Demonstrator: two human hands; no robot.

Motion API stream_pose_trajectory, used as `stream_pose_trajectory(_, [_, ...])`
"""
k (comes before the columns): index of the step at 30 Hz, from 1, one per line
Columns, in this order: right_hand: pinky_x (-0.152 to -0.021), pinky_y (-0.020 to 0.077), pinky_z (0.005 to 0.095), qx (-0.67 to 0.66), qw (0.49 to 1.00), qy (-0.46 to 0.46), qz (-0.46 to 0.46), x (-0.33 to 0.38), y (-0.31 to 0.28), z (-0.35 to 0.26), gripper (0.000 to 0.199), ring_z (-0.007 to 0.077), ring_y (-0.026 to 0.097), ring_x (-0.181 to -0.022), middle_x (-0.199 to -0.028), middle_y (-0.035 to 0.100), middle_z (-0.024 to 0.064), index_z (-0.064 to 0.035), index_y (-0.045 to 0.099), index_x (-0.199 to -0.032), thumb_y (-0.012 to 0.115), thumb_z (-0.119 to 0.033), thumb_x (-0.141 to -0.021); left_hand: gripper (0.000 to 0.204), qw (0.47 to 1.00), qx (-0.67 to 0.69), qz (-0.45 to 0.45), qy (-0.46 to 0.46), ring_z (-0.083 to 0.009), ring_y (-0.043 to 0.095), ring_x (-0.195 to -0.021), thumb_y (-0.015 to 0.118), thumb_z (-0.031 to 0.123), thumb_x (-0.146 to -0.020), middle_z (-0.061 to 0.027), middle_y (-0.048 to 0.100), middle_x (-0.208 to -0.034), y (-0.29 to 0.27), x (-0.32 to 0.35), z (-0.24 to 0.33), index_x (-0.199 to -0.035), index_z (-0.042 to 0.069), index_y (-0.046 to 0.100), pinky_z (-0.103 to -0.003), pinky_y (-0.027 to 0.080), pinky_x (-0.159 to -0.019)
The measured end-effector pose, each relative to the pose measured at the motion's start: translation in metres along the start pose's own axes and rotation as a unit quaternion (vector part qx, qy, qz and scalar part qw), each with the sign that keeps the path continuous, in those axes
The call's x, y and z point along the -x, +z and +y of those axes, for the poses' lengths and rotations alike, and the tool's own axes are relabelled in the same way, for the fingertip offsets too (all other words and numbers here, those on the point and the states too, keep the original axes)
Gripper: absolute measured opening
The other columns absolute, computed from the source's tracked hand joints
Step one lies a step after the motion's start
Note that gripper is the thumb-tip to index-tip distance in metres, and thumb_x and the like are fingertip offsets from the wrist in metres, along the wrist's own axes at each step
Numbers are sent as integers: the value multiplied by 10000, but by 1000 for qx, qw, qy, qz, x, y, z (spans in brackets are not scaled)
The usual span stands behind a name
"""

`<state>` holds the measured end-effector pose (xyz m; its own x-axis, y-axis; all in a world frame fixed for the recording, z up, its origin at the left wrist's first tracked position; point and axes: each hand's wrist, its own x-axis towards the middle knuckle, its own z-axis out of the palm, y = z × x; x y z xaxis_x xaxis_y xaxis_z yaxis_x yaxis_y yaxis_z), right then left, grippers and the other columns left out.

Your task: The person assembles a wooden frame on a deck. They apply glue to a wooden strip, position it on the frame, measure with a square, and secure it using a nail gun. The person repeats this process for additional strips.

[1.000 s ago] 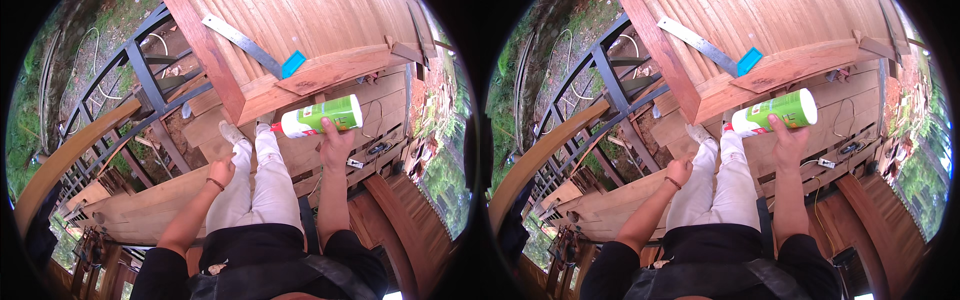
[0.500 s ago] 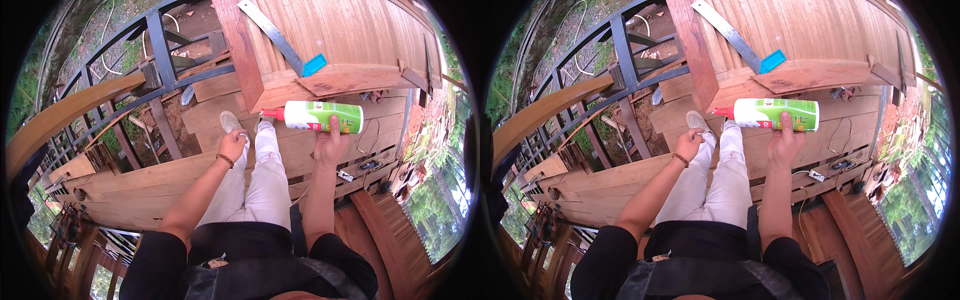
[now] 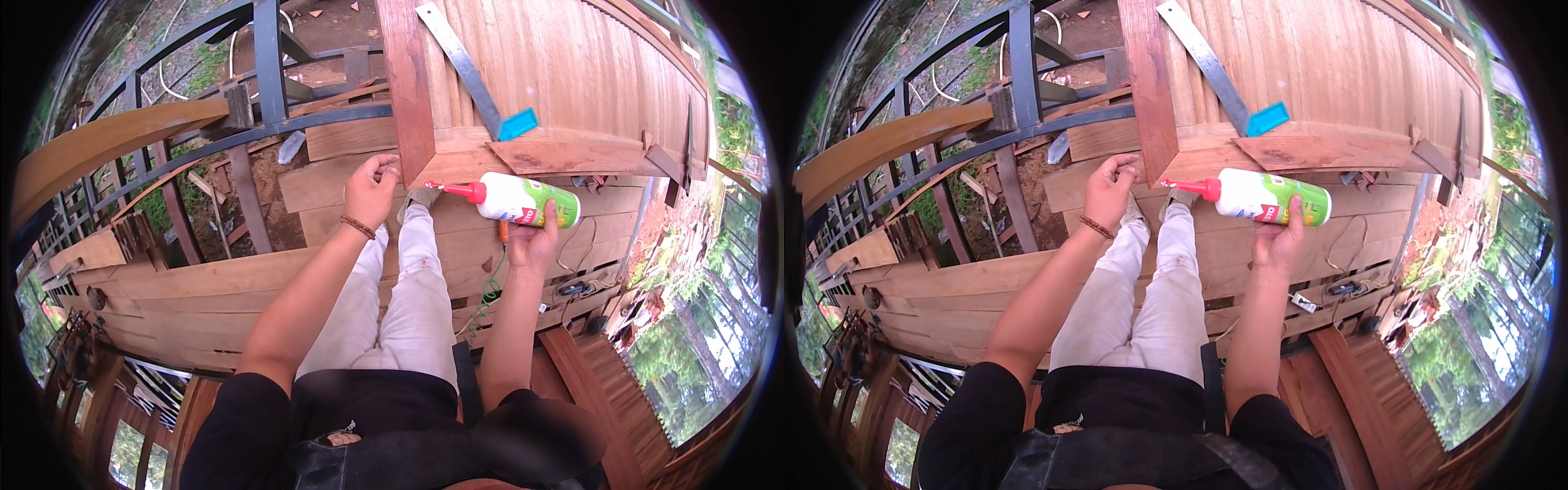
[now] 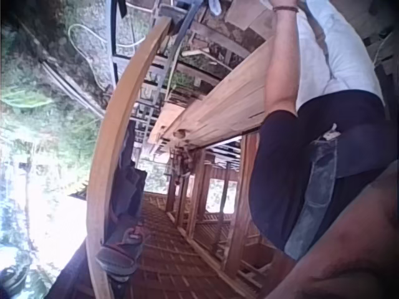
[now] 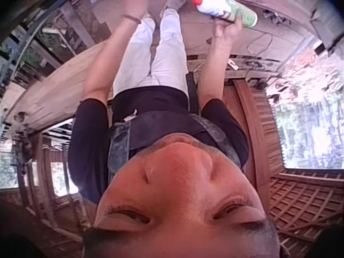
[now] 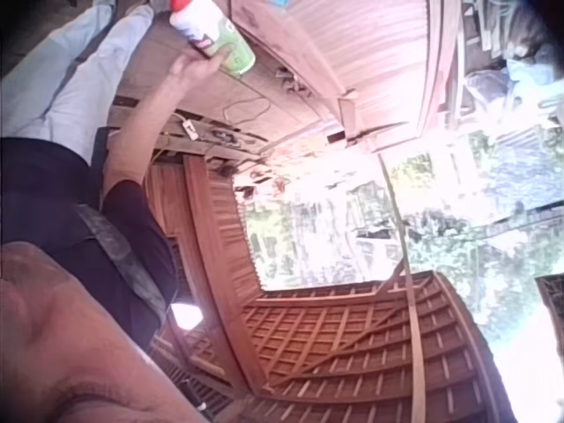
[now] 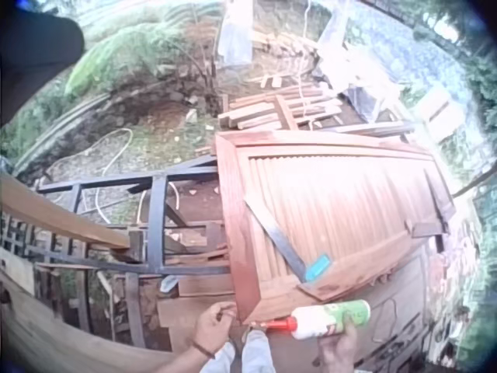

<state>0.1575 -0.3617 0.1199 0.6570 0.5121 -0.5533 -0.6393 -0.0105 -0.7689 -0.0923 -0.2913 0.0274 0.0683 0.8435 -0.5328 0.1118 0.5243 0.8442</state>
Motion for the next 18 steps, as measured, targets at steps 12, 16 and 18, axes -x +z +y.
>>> stream_pose_trajectory(12, [-1056,439,462,310,886,-322,-123,54,30,-54,548,301,521,-1237,-1323,536,164,-28,415,-1378,628,31,-877,1051,712,-670,-105,185,-266,139,-1481,751,435,-745,-154,114,-1600,25,-110,107,-1522,43,161,-476,200,-1184])
stream_pose_trajectory(16, [-1014,469,470,187,920,-312,-145,77,41,-63,551,288,540,-1215,-1316,542,186,12,420,-1352,655,33,-854,1191,635,-744,-142,150,-278,131,-1484,844,416,-665,-167,93,-1604,29,-112,122,-1524,18,121,-482,233,-1172])
stream_pose_trajectory(18, [-995,488,449,250,905,-316,-137,61,44,-39,578,273,553,-1195,-1296,556,188,30,426,-1333,699,31,-824,1196,643,-741,-115,154,-314,140,-1478,864,367,-654,-186,82,-1602,42,-123,114,-1519,-2,127,-488,256,-1157])
